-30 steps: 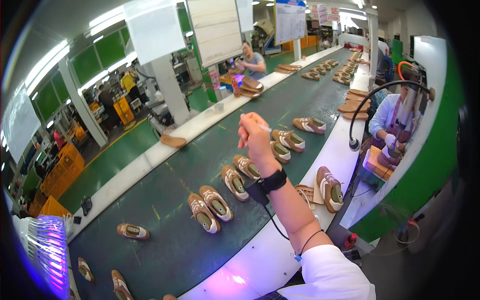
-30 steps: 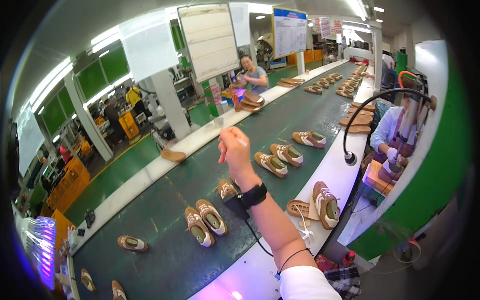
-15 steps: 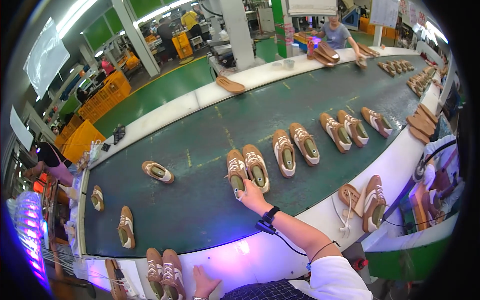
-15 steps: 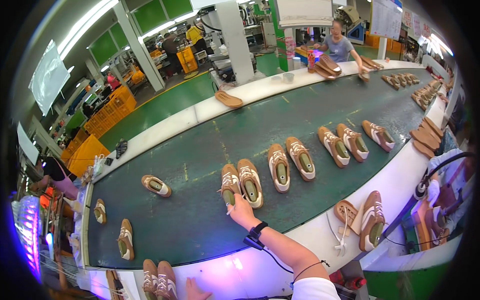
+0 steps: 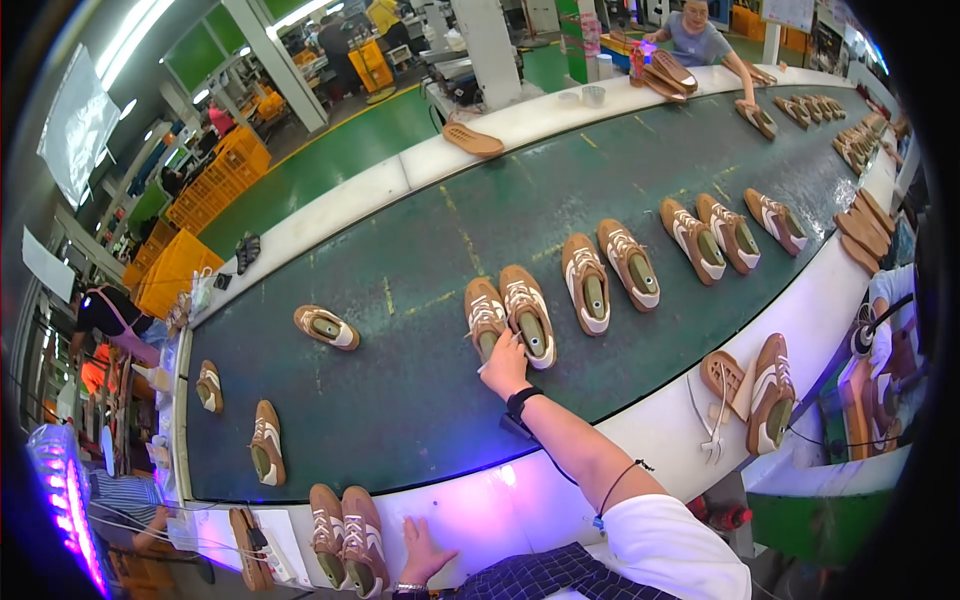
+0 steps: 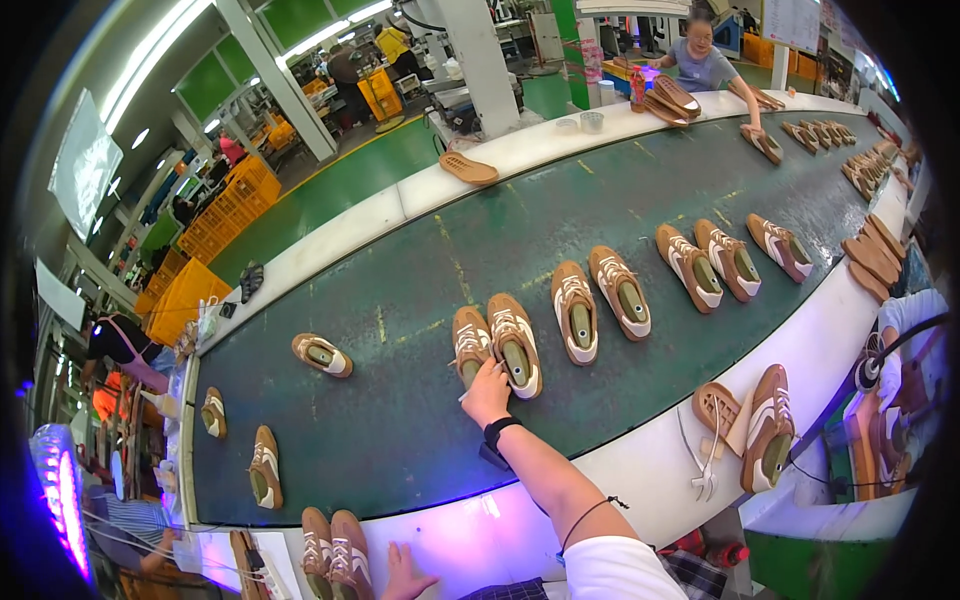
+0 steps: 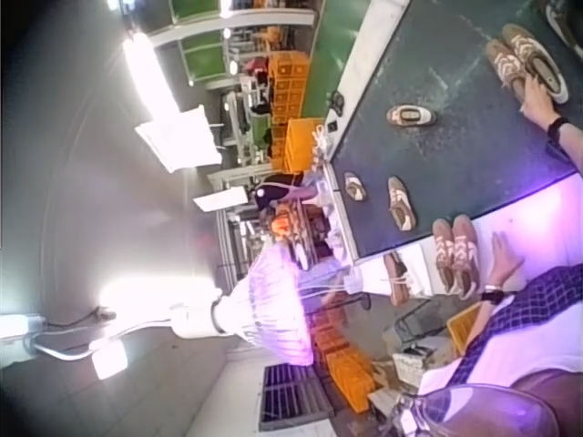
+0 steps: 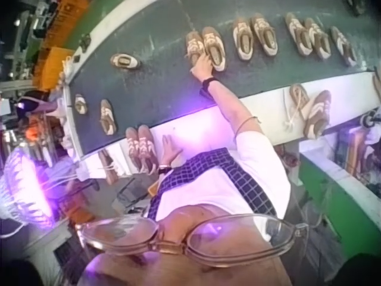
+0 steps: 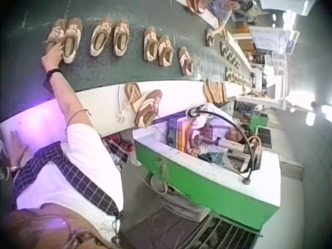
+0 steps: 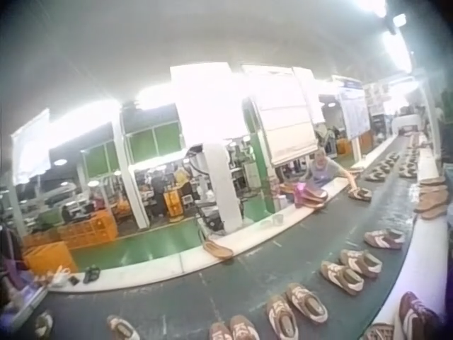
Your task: Inspecting shoes on a conveyor belt, checking under UV light and marking them with a pen.
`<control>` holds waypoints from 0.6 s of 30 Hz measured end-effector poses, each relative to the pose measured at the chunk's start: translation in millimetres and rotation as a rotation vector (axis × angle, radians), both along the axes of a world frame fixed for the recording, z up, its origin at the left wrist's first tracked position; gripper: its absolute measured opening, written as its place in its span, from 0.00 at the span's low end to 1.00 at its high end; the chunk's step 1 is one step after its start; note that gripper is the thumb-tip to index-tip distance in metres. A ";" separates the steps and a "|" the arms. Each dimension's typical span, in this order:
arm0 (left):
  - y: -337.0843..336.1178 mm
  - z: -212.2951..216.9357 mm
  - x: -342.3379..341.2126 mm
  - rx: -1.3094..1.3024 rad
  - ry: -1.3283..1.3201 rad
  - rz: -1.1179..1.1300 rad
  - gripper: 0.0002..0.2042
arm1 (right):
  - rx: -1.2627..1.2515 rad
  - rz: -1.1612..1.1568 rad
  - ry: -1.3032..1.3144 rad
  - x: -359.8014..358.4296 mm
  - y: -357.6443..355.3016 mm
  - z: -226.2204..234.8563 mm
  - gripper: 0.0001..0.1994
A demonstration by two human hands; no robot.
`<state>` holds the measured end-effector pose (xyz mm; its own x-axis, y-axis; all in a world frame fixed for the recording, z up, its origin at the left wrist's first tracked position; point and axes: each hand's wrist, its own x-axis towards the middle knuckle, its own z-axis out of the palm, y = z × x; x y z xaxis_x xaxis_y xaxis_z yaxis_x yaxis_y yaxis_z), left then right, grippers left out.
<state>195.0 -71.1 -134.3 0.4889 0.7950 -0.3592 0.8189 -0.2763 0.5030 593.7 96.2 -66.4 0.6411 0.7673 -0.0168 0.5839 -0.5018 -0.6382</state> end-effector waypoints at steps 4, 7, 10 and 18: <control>5.5 10.0 10.4 -0.077 -0.007 -0.010 0.55 | 0.064 -0.049 0.157 23.8 -11.7 -9.9 0.25; 5.2 -2.1 2.7 -0.029 -0.050 -0.046 0.55 | 0.181 0.117 0.695 22.8 -41.6 -8.3 0.25; 12.9 1.8 3.1 -0.095 -0.038 -0.020 0.55 | 0.205 0.215 1.323 5.2 -100.8 21.1 0.18; 9.4 66.3 69.2 -0.485 -0.807 0.261 0.34 | -0.224 0.548 0.606 -60.2 -229.4 24.2 0.36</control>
<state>264.2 -61.7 -68.0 0.5607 0.7676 -0.3105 0.1847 0.2495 0.9506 533.5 -133.2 -42.2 0.0103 0.9047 -0.4259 0.3703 -0.3991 -0.8388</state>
